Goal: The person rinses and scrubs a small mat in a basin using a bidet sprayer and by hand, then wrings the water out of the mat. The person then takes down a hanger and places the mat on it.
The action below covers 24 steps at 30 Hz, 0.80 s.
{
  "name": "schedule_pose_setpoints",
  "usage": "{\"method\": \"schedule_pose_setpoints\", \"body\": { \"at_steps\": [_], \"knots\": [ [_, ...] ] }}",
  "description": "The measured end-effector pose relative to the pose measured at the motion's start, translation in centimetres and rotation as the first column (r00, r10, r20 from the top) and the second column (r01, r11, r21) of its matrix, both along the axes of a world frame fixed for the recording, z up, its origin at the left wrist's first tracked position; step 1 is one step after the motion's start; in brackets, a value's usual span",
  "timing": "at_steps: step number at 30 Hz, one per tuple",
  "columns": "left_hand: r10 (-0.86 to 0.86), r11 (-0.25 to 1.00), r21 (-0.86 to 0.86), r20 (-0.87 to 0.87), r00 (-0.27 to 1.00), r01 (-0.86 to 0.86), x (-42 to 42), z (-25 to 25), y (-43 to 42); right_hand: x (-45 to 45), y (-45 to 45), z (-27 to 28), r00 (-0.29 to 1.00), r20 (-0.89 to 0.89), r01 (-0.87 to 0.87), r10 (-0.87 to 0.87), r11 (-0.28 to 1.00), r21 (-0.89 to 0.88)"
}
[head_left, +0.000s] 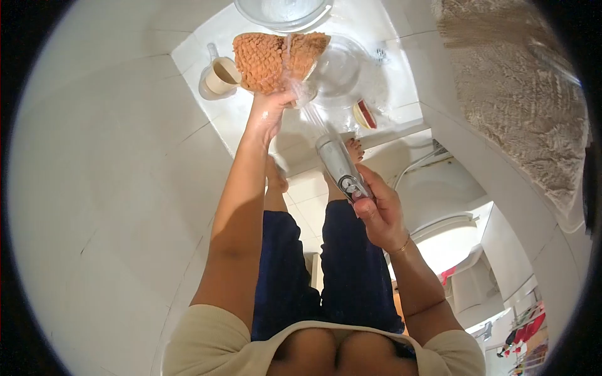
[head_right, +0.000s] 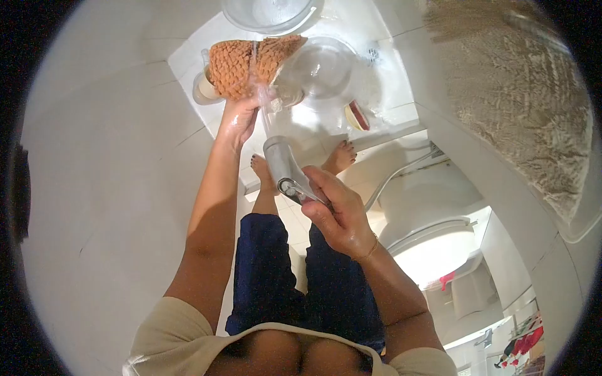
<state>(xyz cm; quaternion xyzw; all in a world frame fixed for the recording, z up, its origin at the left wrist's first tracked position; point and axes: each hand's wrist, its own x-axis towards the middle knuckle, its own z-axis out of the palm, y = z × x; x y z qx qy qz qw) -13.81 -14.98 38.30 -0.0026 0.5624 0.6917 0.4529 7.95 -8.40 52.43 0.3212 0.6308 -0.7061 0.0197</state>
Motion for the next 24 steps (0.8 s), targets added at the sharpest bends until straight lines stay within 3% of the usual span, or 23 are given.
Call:
{"method": "schedule_pose_setpoints", "body": {
  "at_steps": [3, 5, 11, 13, 16, 19, 23, 24],
  "knots": [
    [0.012, 1.0, -0.017, 0.006, 1.0, -0.012, 0.9, 2.9, 1.1, 1.1, 0.2, 1.1, 0.994, -0.108, -0.015, 0.017, 1.0, 0.02],
    [0.084, 0.996, -0.012, 0.202, 0.976, -0.084, 1.0, 2.9, 1.4, 1.9, 0.6, 1.8, 0.997, -0.081, 0.02, -0.017, 0.999, 0.038],
    [0.245, 0.966, 0.01, 0.278, 0.929, -0.258, 1.6, 7.1, 5.2, 4.0, 3.3, 3.7, 0.995, -0.082, 0.066, -0.058, 0.993, 0.102],
    [0.244, 0.946, 0.119, 0.348, 0.905, -0.301, 2.3, 8.6, 5.9, 4.9, 4.9, 4.0, 0.982, -0.124, 0.129, -0.146, 0.983, -0.131],
    [0.277, 0.939, 0.082, 0.397, 0.875, -0.334, 2.7, 8.4, 5.7, 5.4, 5.7, 3.8, 0.972, -0.156, 0.182, -0.175, 0.983, 0.031],
    [0.192, 0.935, 0.197, 0.422, 0.886, -0.296, 3.6, 8.6, 4.8, 6.4, 6.2, 4.1, 0.956, -0.183, 0.232, -0.229, 0.973, -0.006],
    [0.209, 0.926, 0.188, 0.469, 0.858, -0.328, 4.6, 6.2, 3.7, 8.8, 4.7, 2.3, 0.959, -0.131, 0.255, -0.25, 0.967, 0.018],
    [0.137, 0.931, 0.24, 0.473, 0.87, -0.277, 4.5, 5.8, 2.6, 9.6, 4.3, 1.5, 0.962, -0.15, 0.227, -0.226, 0.974, -0.014]
  ]
}}
